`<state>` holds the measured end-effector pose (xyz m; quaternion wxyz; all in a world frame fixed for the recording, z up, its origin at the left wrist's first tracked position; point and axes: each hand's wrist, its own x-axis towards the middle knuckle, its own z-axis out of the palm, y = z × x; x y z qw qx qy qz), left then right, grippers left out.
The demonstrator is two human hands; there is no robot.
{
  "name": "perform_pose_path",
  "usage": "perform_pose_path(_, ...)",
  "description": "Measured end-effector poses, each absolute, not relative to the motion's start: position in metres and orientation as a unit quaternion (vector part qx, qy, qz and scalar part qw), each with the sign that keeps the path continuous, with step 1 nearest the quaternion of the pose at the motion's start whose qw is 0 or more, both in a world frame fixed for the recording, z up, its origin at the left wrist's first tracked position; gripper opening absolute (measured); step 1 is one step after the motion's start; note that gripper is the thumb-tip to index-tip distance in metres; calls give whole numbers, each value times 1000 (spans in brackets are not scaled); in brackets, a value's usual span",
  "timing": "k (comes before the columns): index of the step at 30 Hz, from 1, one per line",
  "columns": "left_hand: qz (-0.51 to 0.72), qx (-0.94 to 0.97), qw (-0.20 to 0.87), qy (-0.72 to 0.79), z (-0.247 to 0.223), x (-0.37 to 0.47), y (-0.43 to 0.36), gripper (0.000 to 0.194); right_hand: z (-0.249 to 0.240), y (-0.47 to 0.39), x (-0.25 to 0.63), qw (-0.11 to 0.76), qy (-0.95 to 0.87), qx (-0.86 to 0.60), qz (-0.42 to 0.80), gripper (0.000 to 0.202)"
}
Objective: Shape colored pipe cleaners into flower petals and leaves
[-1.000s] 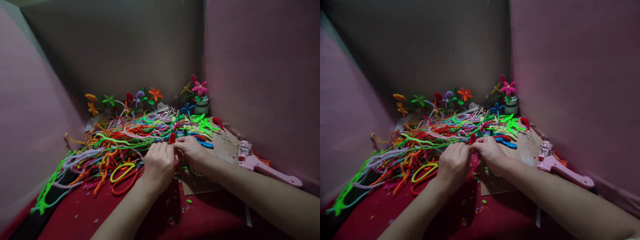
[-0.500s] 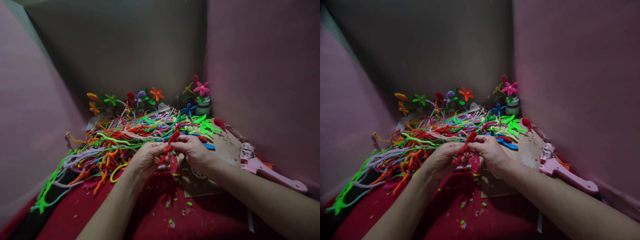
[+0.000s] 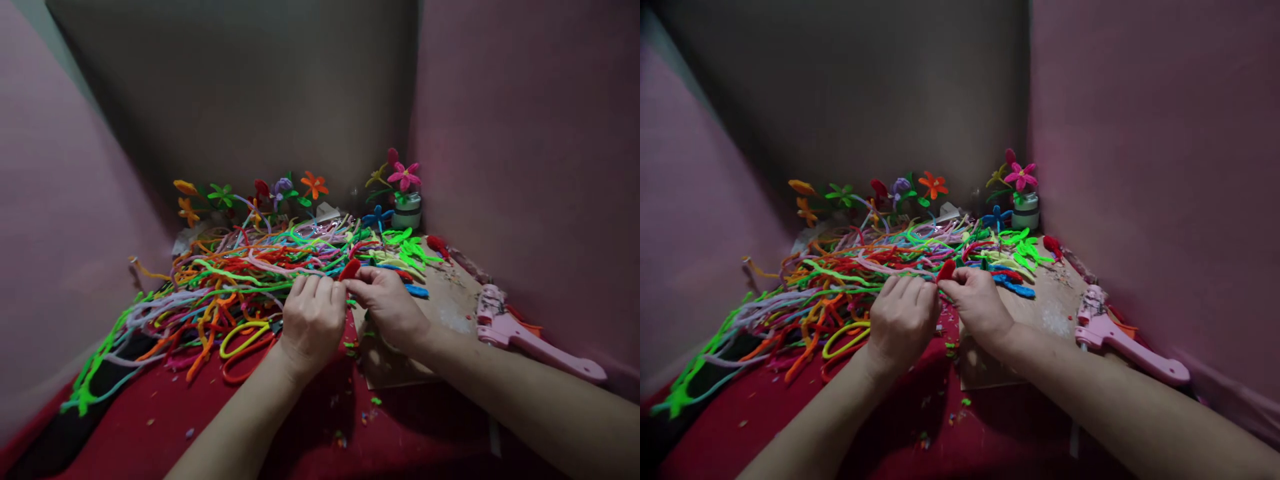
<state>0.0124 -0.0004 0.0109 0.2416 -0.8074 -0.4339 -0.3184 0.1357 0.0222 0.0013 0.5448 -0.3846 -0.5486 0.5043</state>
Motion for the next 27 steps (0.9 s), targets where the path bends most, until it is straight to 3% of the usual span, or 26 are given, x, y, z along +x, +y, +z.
perform_pose_path(1, -330, -809, 229, -429, 12, 12, 0, 24, 1, 24, 136, 545, -544, -382, 512, 15)
perform_pose_path(3, -397, -798, 94, -444, 16, 6, 4, 22, 2, 27, 138, 552, -530, -359, 534, 16)
perform_pose_path(6, -506, -666, -298, -461, 23, -8, 15, 26, 5, 29, 141, 559, -510, -304, 579, 16)
perform_pose_path(9, -469, -496, -606, -408, 24, -18, 23, 31, 9, 29, 143, 552, -507, -251, 613, 13)
perform_pose_path(14, -366, -458, -751, -304, 19, -13, 17, 24, 10, 25, 143, 512, -530, -216, 641, 13)
perform_pose_path(18, -370, -512, -697, -338, 24, -9, 11, 21, 9, 24, 142, 521, -552, -232, 608, 13)
perform_pose_path(23, -374, -717, -275, -520, 17, 5, 2, 18, 4, 25, 137, 544, -538, -339, 547, 11)
perform_pose_path(25, -358, -744, -139, -547, 10, 12, -2, 19, 0, 26, 136, 541, -520, -378, 542, 12)
perform_pose_path(27, -338, -756, -72, -556, 6, 16, -3, 19, -2, 28, 137, 537, -506, -394, 548, 13)
